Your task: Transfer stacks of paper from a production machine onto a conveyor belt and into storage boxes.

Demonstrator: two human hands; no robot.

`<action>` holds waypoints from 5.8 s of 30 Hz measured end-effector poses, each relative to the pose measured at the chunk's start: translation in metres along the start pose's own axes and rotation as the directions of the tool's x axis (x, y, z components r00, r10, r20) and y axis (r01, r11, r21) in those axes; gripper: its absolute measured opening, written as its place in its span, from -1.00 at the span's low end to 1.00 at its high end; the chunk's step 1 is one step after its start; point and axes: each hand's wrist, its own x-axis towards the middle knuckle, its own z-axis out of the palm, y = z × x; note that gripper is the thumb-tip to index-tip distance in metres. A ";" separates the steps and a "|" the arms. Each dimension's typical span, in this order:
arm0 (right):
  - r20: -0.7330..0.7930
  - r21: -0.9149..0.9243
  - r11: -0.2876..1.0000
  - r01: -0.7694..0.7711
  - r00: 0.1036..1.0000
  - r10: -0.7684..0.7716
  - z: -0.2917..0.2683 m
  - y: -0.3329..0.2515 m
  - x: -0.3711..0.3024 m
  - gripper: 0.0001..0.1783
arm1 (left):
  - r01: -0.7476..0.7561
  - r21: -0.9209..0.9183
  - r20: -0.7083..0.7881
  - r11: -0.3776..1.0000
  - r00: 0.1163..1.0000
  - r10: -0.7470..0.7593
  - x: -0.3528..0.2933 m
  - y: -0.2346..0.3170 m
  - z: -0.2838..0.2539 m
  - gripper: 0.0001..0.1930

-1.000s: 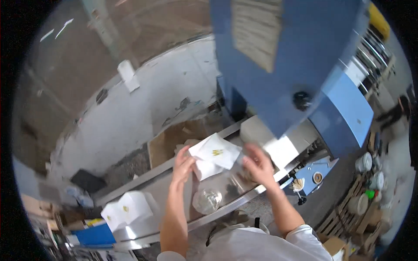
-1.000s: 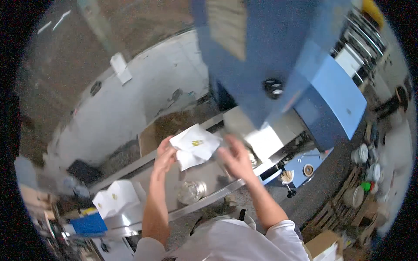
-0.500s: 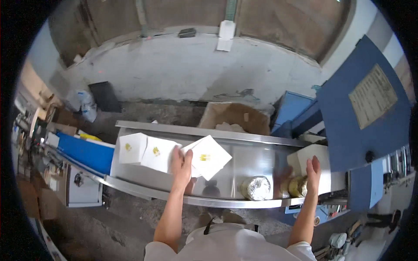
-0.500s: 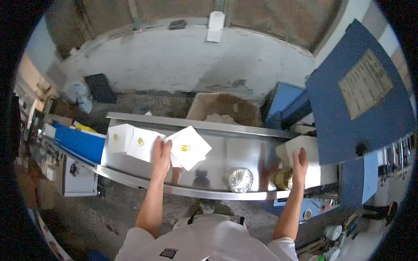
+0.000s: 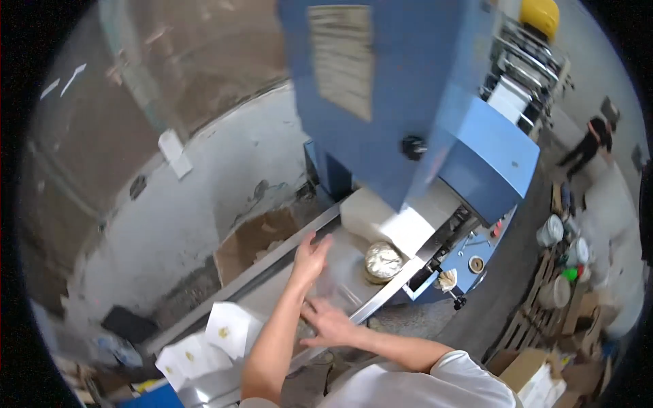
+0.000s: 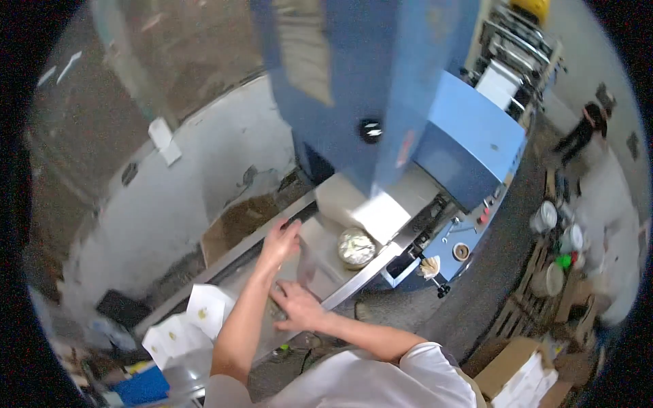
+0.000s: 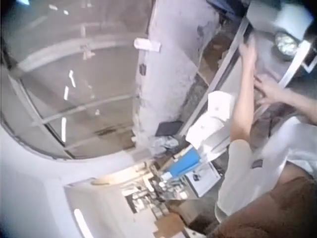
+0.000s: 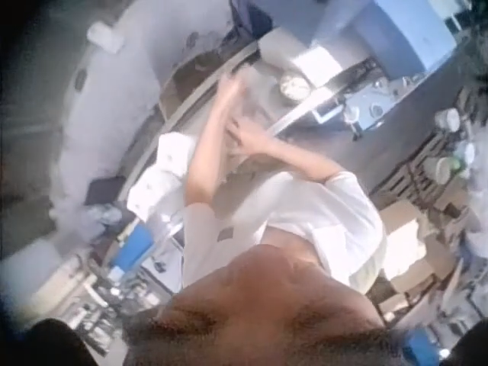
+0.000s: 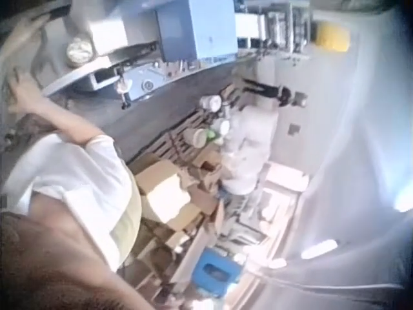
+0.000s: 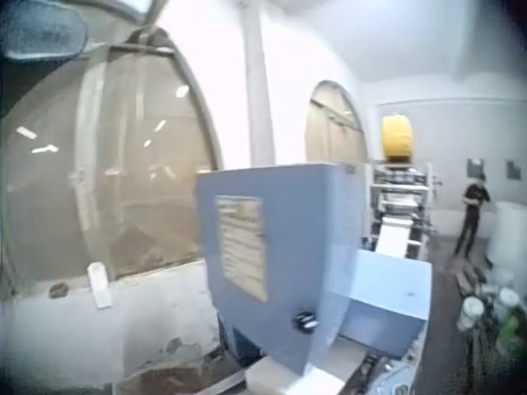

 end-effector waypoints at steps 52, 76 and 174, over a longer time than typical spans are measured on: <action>0.042 -0.394 0.909 -0.134 0.986 0.163 -0.145 0.089 0.054 -0.27 | -0.187 -0.336 -0.322 0.923 0.944 0.074 -0.103 -0.135 -0.145 -0.45; -0.497 0.617 0.784 -0.061 0.743 0.449 -0.205 0.048 -0.229 0.10 | -0.234 0.074 0.090 0.969 0.970 0.227 0.017 -0.009 0.208 -0.31; 0.732 0.676 0.253 -0.692 0.670 -0.121 1.440 -1.096 0.369 -0.23 | -0.408 -0.913 0.020 -0.012 -0.015 -1.000 -1.092 -0.676 -0.692 -0.50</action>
